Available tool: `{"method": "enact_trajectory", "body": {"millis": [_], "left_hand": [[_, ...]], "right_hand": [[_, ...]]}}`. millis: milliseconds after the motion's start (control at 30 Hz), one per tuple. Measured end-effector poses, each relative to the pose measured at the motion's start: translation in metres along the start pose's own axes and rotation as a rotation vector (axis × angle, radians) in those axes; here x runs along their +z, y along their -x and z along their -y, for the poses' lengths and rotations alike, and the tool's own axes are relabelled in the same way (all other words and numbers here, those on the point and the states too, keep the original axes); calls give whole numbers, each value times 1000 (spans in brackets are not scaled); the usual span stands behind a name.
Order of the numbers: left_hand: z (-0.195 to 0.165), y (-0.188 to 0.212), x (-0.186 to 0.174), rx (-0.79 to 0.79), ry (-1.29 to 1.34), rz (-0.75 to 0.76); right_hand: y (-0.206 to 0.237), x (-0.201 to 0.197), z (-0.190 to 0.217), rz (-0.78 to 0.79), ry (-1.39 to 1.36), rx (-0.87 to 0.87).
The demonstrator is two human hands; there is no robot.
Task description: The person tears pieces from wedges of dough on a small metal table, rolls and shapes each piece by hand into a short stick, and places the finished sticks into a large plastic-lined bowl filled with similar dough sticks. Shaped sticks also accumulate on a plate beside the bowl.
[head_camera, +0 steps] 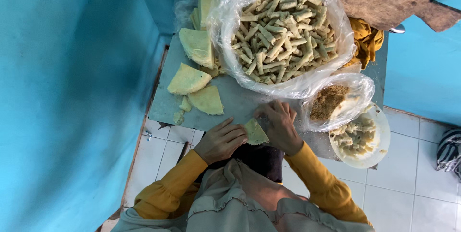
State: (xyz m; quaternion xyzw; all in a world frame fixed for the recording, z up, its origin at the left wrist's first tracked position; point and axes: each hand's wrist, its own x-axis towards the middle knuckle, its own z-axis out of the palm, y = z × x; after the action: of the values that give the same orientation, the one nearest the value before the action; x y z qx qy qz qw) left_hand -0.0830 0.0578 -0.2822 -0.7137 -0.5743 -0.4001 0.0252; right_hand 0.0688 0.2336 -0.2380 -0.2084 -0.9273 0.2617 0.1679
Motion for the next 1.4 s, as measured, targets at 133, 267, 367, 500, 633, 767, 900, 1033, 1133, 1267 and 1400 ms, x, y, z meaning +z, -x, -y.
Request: {"method": "enact_trajectory", "body": {"millis": [133,267,367,500,633,767,900,1033,1133,1267,1400], "left_hand": [[9,2,1,6,-5,-7],[11,6,4,7,-18,-10],[11,7,5,-8,-14,-16],[12,7,5,2,-16,-9],[8,8,4,-2,-31,-10],[3,7,4,-2,-21,-17],[-1,3,2,18,-22,-52],[-2,-3,1,11,1,-43],[-3,-5,3,-18,24,-49],[-8,-5,8,-10,36,-50],[-12,-7,7,-33,54,-36]], "right_hand": [[5,-2,2,60,14,13],[11,-3,3,23,265,-33],[22,-3,7,-39,372,-100],[36,4,14,-35,402,-118],[41,0,9,-44,452,-204],[39,-2,10,-138,352,-168],[44,-1,17,-31,359,-172],[47,-38,-9,-194,343,-183],[47,-80,-42,-345,277,2],[24,-99,-69,-329,379,138],[6,-100,-75,-236,355,119]]}}
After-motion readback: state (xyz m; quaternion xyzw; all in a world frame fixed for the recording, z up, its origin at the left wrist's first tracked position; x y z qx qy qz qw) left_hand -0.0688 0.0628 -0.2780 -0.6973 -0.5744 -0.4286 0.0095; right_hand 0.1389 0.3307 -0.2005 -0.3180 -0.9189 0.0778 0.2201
